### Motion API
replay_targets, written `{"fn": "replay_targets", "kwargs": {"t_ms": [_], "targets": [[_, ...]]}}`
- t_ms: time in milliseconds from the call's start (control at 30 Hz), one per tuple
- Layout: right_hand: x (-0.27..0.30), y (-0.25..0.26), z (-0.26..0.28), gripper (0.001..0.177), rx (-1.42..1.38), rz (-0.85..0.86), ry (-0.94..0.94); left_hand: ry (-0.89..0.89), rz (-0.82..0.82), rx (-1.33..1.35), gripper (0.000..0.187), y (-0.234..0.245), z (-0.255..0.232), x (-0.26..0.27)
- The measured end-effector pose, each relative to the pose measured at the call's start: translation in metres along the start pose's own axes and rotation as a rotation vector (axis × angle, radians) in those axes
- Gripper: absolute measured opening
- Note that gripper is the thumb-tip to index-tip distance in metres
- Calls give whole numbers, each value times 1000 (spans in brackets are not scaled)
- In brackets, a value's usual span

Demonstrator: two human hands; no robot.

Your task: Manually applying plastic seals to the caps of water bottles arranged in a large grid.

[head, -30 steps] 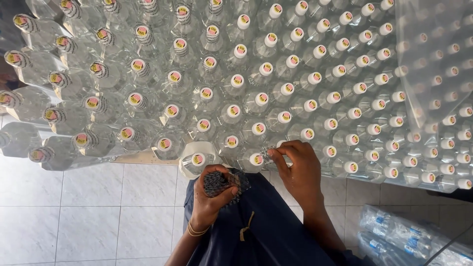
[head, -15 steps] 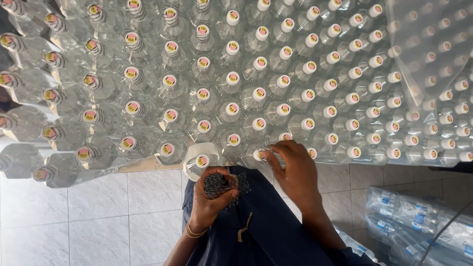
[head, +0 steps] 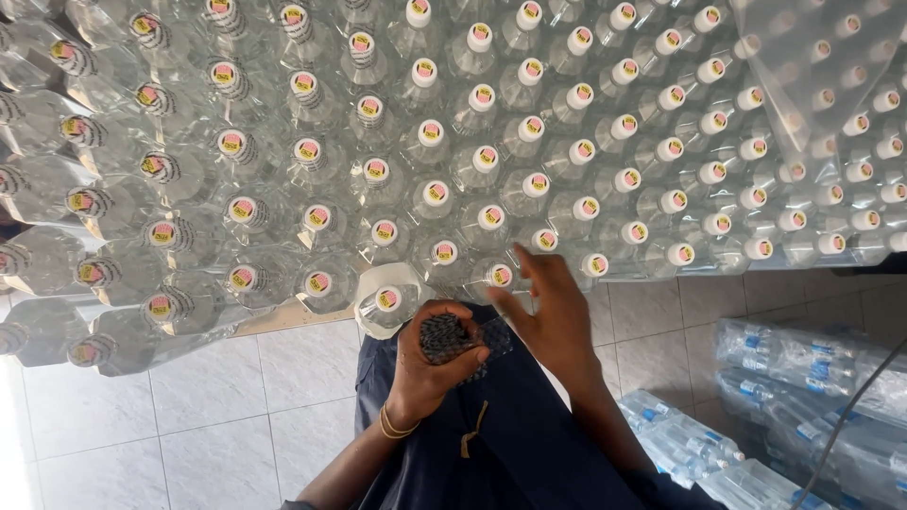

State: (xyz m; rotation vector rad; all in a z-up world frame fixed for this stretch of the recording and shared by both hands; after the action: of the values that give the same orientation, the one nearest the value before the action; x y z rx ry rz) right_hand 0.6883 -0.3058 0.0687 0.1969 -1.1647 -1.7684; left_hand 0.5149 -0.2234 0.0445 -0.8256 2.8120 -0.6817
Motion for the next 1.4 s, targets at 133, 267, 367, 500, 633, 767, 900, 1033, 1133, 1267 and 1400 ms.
{"fn": "replay_targets", "kwargs": {"t_ms": [133,267,367,500,633,767,900,1033,1133,1267,1400], "targets": [[39,36,16,31,-400,-180,278,32,-16,9,41,-3,9,0],[39,16,10,20,-566,61,260,40,0,0,42,-10,7,-5],[38,27,0,12,-626,20,316,20,25,54,41,-14,10,-11],[31,71,-22,9,-278,-280,297,-2,33,92,39,-18,11,-11],[1,93,-33,35,76,-361,178,19,23,81,40,-20,14,-6],[-33,87,-49,46,183,-124,30,-3,-18,104,39,-16,15,-9],[-41,83,-44,42,195,-19,12,-15,-61,41,38,-14,12,-6],[-46,84,-47,42,214,72,-48,-8,-83,68,38,-15,18,-6],[-48,87,-52,46,156,126,-74,-24,-77,71,37,-17,20,-7],[-49,84,-44,45,193,129,-49,13,-88,57,39,-18,24,-8],[-48,82,-37,46,249,101,70,-1,-73,51,38,-20,20,-10]]}}
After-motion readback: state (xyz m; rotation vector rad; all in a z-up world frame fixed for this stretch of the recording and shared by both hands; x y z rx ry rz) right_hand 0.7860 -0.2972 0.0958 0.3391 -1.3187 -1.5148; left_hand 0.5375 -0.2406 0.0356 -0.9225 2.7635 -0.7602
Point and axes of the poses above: each hand's wrist, its own x-axis away from the middle knuckle, its own y-axis out of the back of the hand, z = x × y, the point moved 8 cm from there along -x, towards the middle knuckle, and after that the axes turned 10 degrees about z, right-handed, at the moved point
